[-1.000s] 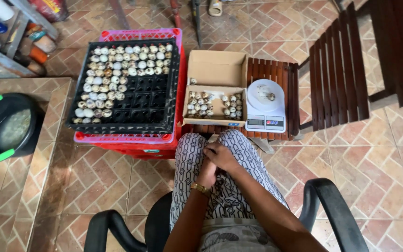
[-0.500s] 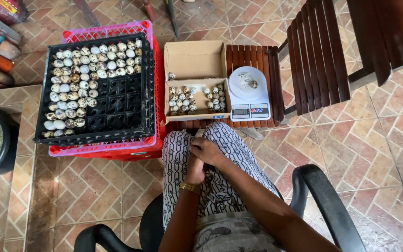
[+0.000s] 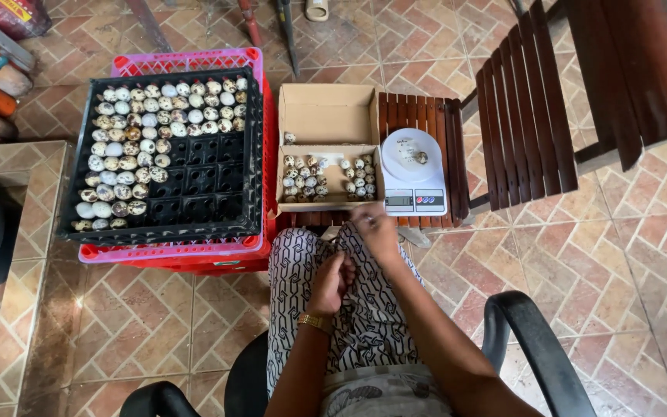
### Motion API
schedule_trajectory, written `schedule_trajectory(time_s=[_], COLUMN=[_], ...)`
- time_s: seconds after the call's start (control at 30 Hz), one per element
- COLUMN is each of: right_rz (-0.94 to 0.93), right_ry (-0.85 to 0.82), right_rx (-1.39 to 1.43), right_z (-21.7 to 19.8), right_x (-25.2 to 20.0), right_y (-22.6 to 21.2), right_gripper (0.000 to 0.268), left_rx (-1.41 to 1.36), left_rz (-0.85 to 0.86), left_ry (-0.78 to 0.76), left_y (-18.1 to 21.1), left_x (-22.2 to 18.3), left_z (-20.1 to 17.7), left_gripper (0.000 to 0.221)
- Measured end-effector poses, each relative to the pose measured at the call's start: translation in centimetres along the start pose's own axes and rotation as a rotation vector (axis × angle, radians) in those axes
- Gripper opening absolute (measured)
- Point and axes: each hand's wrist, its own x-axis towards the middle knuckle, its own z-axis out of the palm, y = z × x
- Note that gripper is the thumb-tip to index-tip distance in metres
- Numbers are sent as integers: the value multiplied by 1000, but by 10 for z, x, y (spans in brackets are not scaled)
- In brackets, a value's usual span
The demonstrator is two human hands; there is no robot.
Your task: The person is weighing individual quail eggs on a digital scale and then placing them into a cardboard box for sorting.
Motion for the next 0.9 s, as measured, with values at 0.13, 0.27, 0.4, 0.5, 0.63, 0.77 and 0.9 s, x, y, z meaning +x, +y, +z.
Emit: schedule_trajectory(time_s=[0.13,0.27,0.4,0.5,0.63,0.77,0.9], right_rz=[-127,60,393,520,457,412,466], right_ry=[374,562,338,233,156,145,10], right_rx=[-169,-642,-707,-773,-965,-1041,-1092], right_z=[-59,-119,-132,-124,-115,-112,-105], right_x=[68,121,169,187,183,191,183], right_y=[107,179,184,179,148,159,84], right_gripper=[18,10,22,27,17,22,38], left_rx=[-26,12,8,-21,-7,14,35], left_rz=[51,29,-43,-34,-40,-56,-101], left_ry=[-89,-61,-1,0,10,44,-2], left_y=[-23,26,15,17,19,26,42], left_x=[26,-31,-10,-12,-16,-21,-30], left_z=[-12,20,19,20,23,30,35], left_gripper=[34,32,33,33,29,24,27])
